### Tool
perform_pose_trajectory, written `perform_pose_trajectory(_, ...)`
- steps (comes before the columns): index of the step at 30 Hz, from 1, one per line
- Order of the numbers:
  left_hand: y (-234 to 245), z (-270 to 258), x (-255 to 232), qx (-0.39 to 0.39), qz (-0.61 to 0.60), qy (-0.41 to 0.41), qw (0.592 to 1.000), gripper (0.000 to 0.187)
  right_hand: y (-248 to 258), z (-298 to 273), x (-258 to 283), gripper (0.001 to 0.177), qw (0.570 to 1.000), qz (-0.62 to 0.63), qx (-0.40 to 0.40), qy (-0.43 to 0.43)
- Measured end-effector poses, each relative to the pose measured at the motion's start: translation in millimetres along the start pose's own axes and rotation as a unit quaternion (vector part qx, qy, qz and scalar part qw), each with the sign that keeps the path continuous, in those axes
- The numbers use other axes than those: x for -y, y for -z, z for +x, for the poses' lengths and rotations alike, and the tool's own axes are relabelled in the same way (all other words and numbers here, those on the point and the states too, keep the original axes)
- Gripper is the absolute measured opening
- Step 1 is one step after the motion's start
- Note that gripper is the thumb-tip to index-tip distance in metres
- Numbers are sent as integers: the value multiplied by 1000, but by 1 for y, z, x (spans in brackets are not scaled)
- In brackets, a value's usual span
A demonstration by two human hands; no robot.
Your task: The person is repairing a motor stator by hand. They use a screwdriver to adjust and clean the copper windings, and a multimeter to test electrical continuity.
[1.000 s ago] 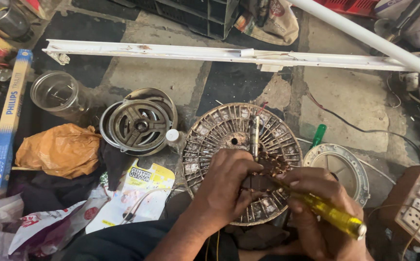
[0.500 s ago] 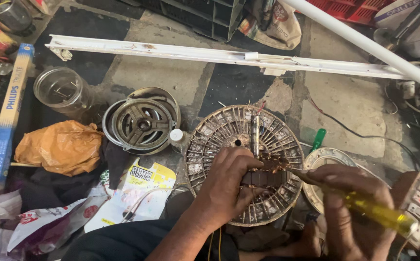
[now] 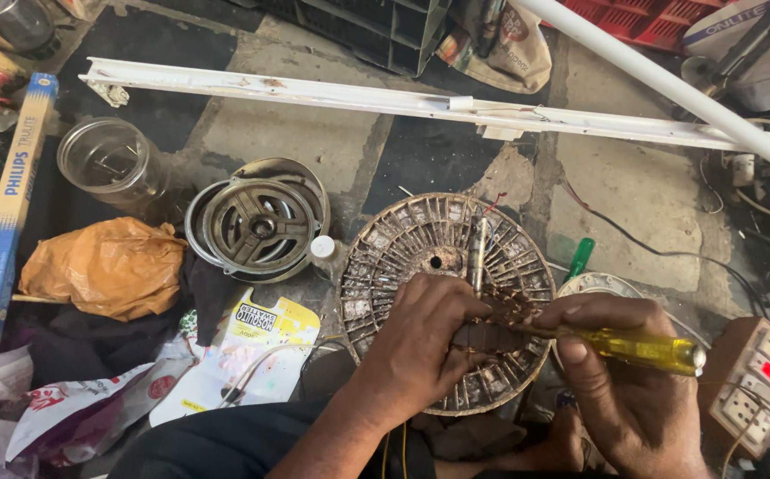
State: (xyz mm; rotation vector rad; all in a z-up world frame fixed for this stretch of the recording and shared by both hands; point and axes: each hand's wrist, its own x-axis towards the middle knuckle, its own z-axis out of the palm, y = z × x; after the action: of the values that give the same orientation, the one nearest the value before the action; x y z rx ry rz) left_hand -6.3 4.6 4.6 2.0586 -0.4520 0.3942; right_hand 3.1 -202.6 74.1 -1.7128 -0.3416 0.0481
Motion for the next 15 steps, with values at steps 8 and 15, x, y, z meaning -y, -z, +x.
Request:
perform_pose_trajectory(8, 1, 0, -1, -1, -10, -12, 1000, 54, 1, 4, -15, 26, 978, -155, 35, 132)
perform_pose_trajectory(15, 2, -3, 1, -7, -7, -26, 1000, 59, -17, -6, -30, 27, 946, -214, -17, 242)
